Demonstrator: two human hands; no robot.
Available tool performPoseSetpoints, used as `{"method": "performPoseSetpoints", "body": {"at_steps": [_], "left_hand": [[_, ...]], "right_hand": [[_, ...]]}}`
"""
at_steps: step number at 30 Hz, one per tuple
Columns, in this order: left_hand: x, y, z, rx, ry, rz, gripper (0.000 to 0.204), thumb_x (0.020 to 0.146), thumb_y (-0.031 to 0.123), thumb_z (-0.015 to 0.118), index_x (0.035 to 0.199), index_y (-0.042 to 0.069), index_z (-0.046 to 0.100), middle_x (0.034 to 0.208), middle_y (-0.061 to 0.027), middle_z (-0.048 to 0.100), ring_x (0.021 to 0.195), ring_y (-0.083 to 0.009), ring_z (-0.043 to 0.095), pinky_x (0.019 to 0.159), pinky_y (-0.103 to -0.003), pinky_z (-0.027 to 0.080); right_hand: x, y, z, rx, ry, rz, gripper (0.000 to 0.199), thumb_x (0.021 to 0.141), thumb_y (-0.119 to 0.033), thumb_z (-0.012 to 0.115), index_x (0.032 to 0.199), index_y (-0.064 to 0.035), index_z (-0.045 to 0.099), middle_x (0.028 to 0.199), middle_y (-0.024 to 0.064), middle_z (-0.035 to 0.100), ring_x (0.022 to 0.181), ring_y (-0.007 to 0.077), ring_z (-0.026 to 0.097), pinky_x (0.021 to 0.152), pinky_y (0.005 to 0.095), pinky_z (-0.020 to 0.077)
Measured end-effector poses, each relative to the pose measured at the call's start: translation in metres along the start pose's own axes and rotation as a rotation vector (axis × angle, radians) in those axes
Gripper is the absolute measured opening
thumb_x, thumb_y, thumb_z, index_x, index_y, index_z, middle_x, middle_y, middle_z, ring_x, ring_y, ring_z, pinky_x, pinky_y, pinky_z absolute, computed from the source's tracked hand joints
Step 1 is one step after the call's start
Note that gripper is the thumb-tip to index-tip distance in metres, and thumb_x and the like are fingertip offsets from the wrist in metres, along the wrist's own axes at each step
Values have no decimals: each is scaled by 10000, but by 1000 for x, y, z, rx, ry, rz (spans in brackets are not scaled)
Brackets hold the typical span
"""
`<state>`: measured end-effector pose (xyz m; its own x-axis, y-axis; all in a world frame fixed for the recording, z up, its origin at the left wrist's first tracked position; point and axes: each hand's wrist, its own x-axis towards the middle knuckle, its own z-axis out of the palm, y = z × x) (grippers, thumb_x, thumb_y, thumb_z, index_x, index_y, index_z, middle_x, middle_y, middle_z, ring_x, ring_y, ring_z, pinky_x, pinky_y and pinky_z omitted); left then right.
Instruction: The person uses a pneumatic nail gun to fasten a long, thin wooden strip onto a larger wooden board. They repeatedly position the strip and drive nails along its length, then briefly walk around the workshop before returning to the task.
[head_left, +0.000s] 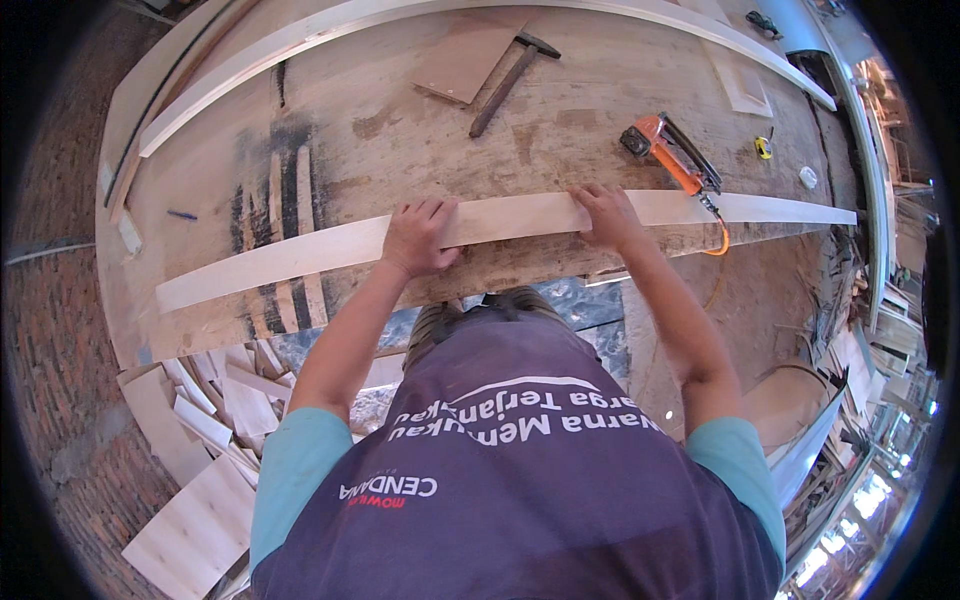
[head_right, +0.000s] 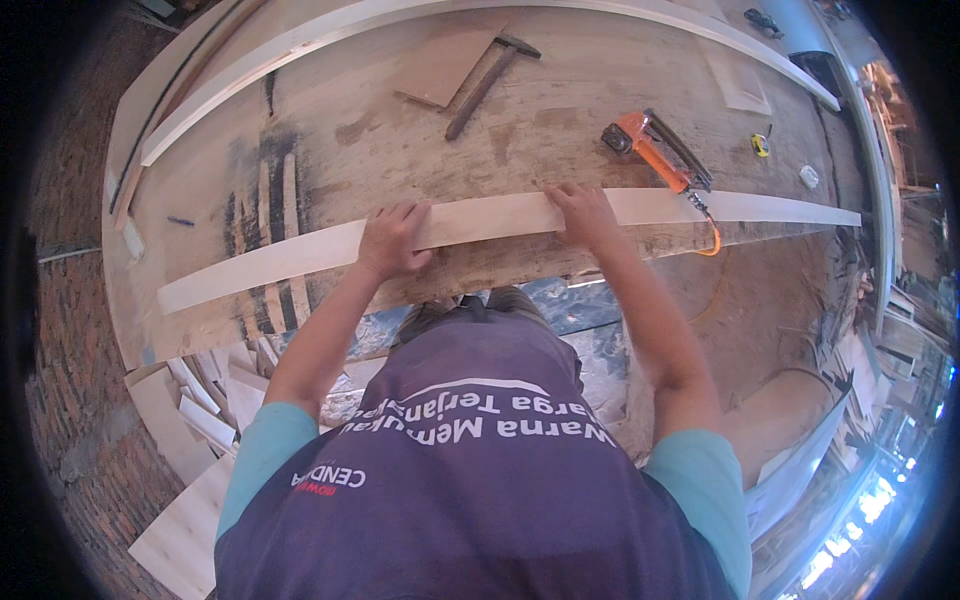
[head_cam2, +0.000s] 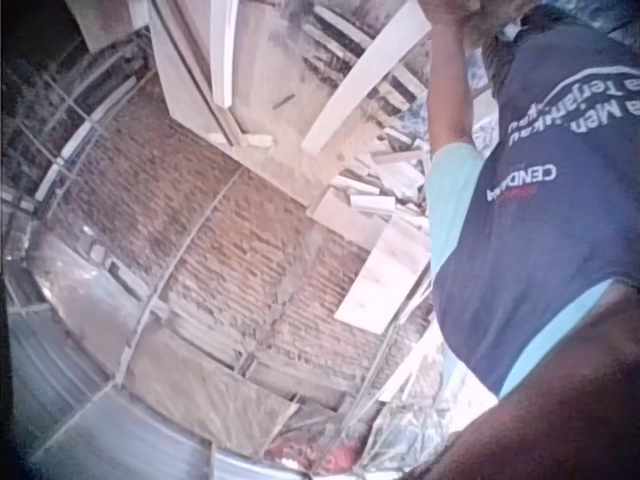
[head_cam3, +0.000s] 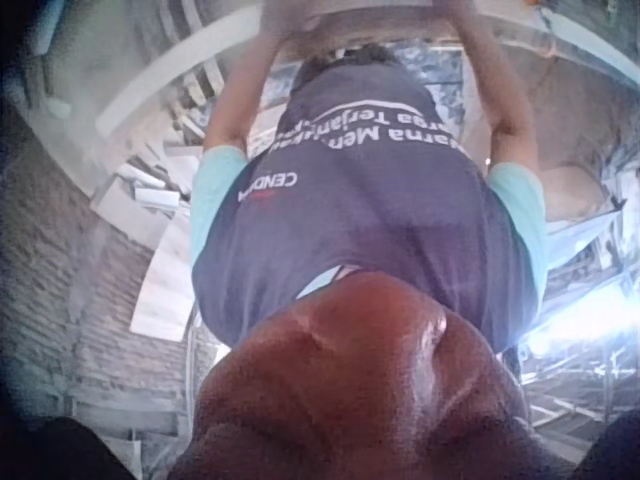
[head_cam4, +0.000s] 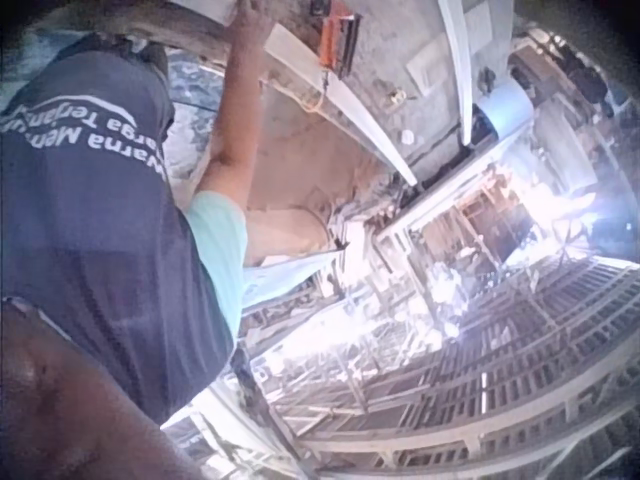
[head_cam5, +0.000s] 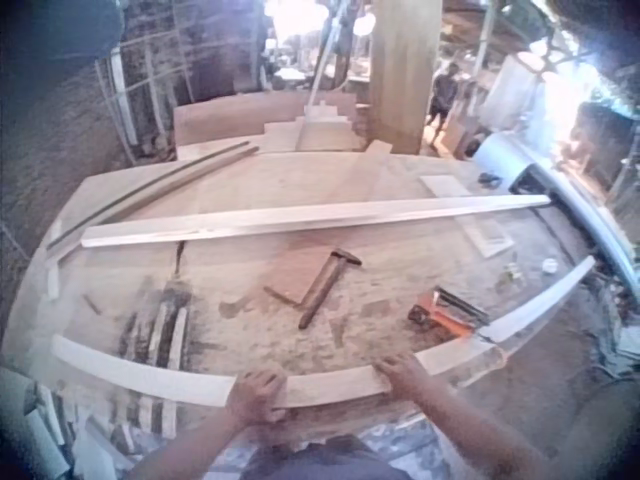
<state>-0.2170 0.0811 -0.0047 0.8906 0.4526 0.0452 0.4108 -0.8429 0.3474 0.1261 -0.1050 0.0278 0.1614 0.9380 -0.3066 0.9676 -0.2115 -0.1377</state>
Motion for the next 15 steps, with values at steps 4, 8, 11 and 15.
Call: {"method": "performPoseSetpoints", "body": {"at_steps": [4, 8, 11, 15], "left_hand": [[-1, 1, -2, -9, 7, -3, 860, 664, 345, 861, 1441, 89, 596, 1246, -141, 666, 1191, -332, 639, 1027, -487, 486], [3, 3, -4, -13, -13, 10, 891, 643, 338, 874, 1444, 61, 596, 1242, -171, 664, 1174, -353, 642, 1034, -483, 490], [8, 5, -5, -20, -12, 2, 905, 625, 333, 880, 1441, 53, 608, 1236, -183, 668, 1158, -360, 647, 1037, -482, 492], [6, 4, -2, -24, -23, -48, 910, 619, 345, 878, 1443, 56, 621, 1229, -185, 675, 1145, -360, 651, 1042, -479, 490]], "right_hand": [[-1, 52, -9, 226, 237, -6, 779, 731, -284, 905, 1446, -157, 620, 1397, 157, 653, 1303, 388, 607, 1127, 522, 467], [3, 161, -30, 96, 322, 478, 597, 824, -362, 844, 1342, -159, 628, 1241, 168, 719, 1187, 410, 684, 1027, 574, 515], [5, 199, -29, -3, 147, 629, 527, 872, -357, 818, 1301, -154, 588, 1190, 151, 740, 1162, 403, 701, 971, 581, 529], [18, 211, -31, 129, 81, 471, 514, 914, -334, 803, 1317, -162, 535, 1199, 150, 742, 1150, 409, 705, 939, 563, 533]]}}
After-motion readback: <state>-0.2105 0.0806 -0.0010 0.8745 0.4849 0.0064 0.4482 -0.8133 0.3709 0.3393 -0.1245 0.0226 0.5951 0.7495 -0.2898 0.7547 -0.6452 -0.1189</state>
